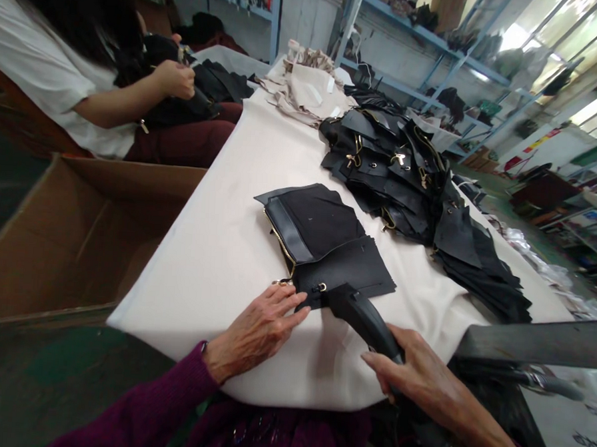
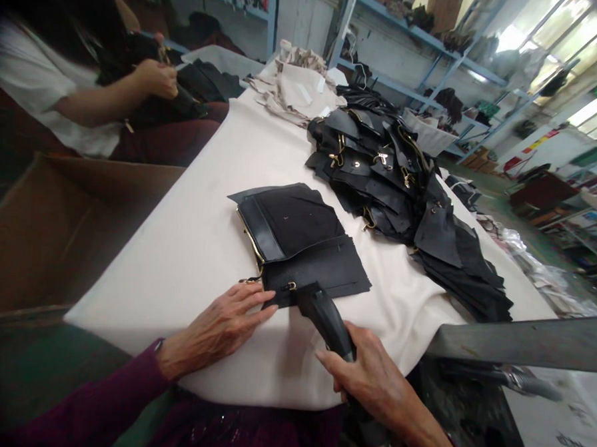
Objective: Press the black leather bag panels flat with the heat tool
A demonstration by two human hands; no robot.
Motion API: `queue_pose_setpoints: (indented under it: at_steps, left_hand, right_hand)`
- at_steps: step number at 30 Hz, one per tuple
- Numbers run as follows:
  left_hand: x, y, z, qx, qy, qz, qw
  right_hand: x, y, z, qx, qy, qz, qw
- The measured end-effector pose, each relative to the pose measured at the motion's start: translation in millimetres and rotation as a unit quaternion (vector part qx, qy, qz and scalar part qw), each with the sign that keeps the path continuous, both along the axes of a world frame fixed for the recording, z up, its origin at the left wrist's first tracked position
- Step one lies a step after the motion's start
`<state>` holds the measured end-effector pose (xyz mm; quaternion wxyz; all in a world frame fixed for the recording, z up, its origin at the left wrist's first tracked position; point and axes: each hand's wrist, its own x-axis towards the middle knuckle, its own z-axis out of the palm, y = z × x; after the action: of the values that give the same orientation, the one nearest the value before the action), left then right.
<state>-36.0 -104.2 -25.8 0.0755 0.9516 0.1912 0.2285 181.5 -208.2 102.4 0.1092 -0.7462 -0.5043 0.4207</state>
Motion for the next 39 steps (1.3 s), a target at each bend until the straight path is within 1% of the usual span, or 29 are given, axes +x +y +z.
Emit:
queue_pose_setpoints:
  at_steps: [6, 8, 10, 12, 14, 16, 18, 21, 24, 27, 30, 32, 34, 36, 39]
  left_hand:
    - [0, 1, 0.9, -0.009, -0.011, -0.003, 1.000]
    - [-1, 1, 1.1, -0.013, -0.012, -0.003, 1.000]
    - [-2, 1, 1.4, -0.017, -0.012, -0.002, 1.000]
    - [-2, 0, 2.2, -0.021, -0.010, -0.002, 1.000]
    - [-3, 0, 3.5, -0.025, -0.003, -0.003, 1.000]
    - [-3, 0, 4.6, -0.026, 0.003, -0.004, 1.000]
    - [-2, 0, 4.3, -0.016, -0.001, -0.004, 1.000]
    - [-1, 1, 0.5, 0.006, -0.016, -0.002, 1.000]
    - [-1, 0, -4.2, 0.017, -0.024, 0.003, 1.000]
    - [3, -4, -1.4, 0.029, -0.027, 0.015, 0.999]
    - [17, -2, 14.4, 0.044, -0.009, 0.016, 0.999]
    - [32, 3, 28.0, 0.048, 0.007, 0.008, 0.999]
    - [49, 10, 37.4, 0.045, 0.022, 0.007, 0.999]
    - [63, 18, 38.5, 0.031, 0.044, 0.016, 0.998]
    - [72, 26, 28.0, -0.006, 0.064, 0.017, 0.998]
  right_hand:
    - [15, -1, 19.2, 0.024, -0.069, -0.036, 0.997]
    - [14, -6, 25.8, 0.029, -0.083, -0.029, 0.996]
    - [7, -12, 27.9, 0.020, -0.069, -0.015, 0.997]
    - [-4, -16, 23.2, 0.004, -0.027, -0.009, 1.000]
    - [-15, -14, 13.5, -0.002, 0.014, -0.014, 1.000]
    - [-23, -10, 3.7, 0.009, 0.034, -0.019, 0.999]
    - [-24, -7, -1.0, 0.019, 0.042, -0.026, 0.999]
    - [-10, -12, 4.9, 0.039, 0.037, -0.055, 0.997]
    - [17, -25, 17.9, 0.071, 0.010, -0.102, 0.992]
    - [42, -31, 26.6, 0.098, -0.012, -0.146, 0.984]
    - [57, -22, 25.0, 0.118, -0.002, -0.154, 0.981]
    - [61, -7, 18.0, 0.127, 0.025, -0.138, 0.982]
    - [64, 10, 7.6, 0.130, 0.060, -0.115, 0.983]
    - [67, 28, -3.8, 0.131, 0.091, -0.096, 0.983]
    - [74, 50, -18.6, 0.129, 0.117, -0.079, 0.982]
